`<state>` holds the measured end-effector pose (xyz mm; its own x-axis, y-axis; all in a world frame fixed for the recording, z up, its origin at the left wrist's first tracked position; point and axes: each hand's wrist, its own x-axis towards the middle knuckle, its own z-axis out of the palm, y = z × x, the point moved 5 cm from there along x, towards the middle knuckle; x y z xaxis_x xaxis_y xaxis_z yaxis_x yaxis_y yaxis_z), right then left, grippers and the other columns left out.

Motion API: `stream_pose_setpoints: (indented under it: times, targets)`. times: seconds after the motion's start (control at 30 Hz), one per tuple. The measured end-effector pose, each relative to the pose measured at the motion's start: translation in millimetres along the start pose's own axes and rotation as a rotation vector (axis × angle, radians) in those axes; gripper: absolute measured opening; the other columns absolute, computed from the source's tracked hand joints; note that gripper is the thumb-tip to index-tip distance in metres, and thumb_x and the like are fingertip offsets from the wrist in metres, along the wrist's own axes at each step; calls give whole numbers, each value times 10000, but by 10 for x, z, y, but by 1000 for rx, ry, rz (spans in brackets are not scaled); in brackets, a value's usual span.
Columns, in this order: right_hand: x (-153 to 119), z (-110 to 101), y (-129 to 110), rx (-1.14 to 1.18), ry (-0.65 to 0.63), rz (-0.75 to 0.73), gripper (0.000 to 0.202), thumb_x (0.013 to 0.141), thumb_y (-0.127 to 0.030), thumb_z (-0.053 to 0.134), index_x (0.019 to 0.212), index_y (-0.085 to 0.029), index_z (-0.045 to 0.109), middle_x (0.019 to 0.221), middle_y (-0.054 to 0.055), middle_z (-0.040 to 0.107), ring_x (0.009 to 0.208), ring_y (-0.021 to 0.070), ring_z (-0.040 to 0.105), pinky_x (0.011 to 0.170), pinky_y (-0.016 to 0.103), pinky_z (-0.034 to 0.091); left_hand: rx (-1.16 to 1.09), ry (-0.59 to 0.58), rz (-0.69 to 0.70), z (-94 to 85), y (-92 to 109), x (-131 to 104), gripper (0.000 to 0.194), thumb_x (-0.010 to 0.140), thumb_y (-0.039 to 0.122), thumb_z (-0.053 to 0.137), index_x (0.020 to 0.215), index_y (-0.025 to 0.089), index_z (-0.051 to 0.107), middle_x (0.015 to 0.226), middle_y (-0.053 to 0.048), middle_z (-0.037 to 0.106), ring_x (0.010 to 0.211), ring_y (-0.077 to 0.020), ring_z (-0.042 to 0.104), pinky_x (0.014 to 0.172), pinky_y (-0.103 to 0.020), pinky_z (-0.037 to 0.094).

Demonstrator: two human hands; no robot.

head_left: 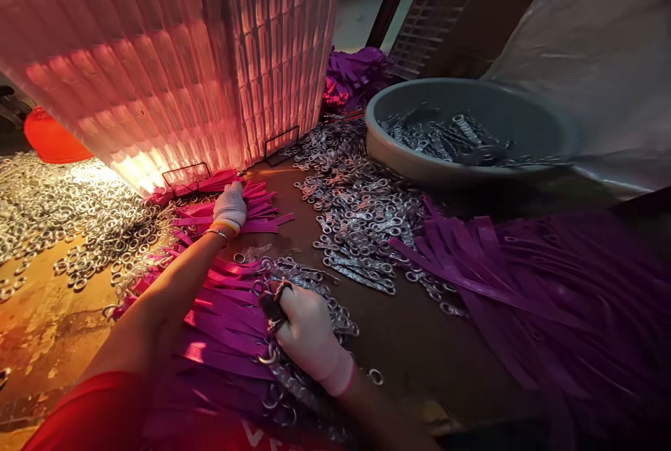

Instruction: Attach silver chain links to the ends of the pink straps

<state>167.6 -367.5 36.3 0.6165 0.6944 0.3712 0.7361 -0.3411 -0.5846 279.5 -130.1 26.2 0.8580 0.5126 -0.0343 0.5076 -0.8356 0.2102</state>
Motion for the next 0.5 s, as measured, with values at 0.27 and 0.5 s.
stream_pose_setpoints:
  times: [0.27,0.5]
  targets:
    - [-5,19,7,1,0,-3,138,793,-157,457,696,-213,536,644,24,579,579,165,484,569,293,272,99,-175,204,315,201,33,302,976,248,444,1173,125,637,1164,-165,635,1050,-254,624,911,-407,492]
    - [-27,38,12,13,24,-11,141,755,-125,438,685,-215,521,645,29,578,579,168,477,566,289,276,130,-243,297,429,297,-38,313,966,341,540,1194,140,615,1217,-114,619,1084,-231,613,942,-463,511]
